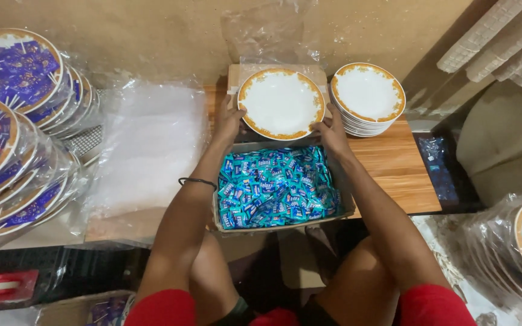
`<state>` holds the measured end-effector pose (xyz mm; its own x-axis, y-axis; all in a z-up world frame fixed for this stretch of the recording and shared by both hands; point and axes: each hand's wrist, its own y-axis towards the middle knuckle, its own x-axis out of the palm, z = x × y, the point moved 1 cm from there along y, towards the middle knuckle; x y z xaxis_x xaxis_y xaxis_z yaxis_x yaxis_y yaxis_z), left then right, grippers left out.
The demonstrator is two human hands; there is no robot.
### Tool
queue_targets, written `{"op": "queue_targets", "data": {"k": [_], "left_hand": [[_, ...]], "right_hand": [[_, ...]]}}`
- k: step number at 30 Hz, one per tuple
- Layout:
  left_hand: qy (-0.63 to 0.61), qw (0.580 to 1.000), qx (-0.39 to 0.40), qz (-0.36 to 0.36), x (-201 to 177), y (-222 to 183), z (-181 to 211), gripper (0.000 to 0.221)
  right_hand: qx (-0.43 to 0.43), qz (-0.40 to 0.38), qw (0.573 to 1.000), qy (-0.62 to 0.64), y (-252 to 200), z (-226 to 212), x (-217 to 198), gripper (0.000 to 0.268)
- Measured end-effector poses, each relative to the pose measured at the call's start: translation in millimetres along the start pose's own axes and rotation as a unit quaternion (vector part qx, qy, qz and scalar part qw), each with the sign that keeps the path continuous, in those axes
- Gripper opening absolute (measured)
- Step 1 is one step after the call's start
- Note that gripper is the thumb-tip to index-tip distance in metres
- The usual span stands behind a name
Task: The person places blue packets onto an ornate plate, wraps the plate in a sheet of plastic film, and then sorts blue packets into a cardboard box.
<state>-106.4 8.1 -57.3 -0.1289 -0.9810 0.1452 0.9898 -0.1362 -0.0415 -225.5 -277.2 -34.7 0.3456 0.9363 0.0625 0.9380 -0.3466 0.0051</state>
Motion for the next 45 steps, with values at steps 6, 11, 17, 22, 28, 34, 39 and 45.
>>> {"op": "queue_targets", "data": {"k": [6,11,17,22,28,34,39,45], "left_hand": [[-0.071,0.995,-0.045,-0.051,15,-39,39,0.073],[-0.068,0.994,-0.056,-0.065,11,-21,3,0.063],[-0.014,0.997,-0.055,-0.055,11,-44,32,0.052],[0.033,0.997,-0.066,-0.030,2,-37,31,0.077],[0.248,0.948,-0.115,-0.162,-20,-47,21,0.044],[0.579,0.750,0.005,-0.320,24,-113,17,0.086],[0.601,0.729,0.065,-0.321,31,-104,3,0.069],[0.581,0.744,0.061,-0.324,17,-110,44,0.040]], "right_hand": [[-0.009,-0.046,0.999,0.006,-15,-13,5,0.091],[-0.014,-0.077,0.997,-0.027,-8,-8,1,0.083],[0.000,-0.064,0.998,-0.007,-27,-30,20,0.077],[0.005,-0.040,0.999,-0.019,-2,-1,1,0.086],[-0.004,-0.119,0.929,-0.349,-3,5,-27,0.024],[0.004,-0.286,0.763,-0.579,-49,29,15,0.077],[-0.043,-0.303,0.742,-0.596,-53,32,33,0.049],[-0.094,-0.303,0.767,-0.557,-57,-18,30,0.032]]}}
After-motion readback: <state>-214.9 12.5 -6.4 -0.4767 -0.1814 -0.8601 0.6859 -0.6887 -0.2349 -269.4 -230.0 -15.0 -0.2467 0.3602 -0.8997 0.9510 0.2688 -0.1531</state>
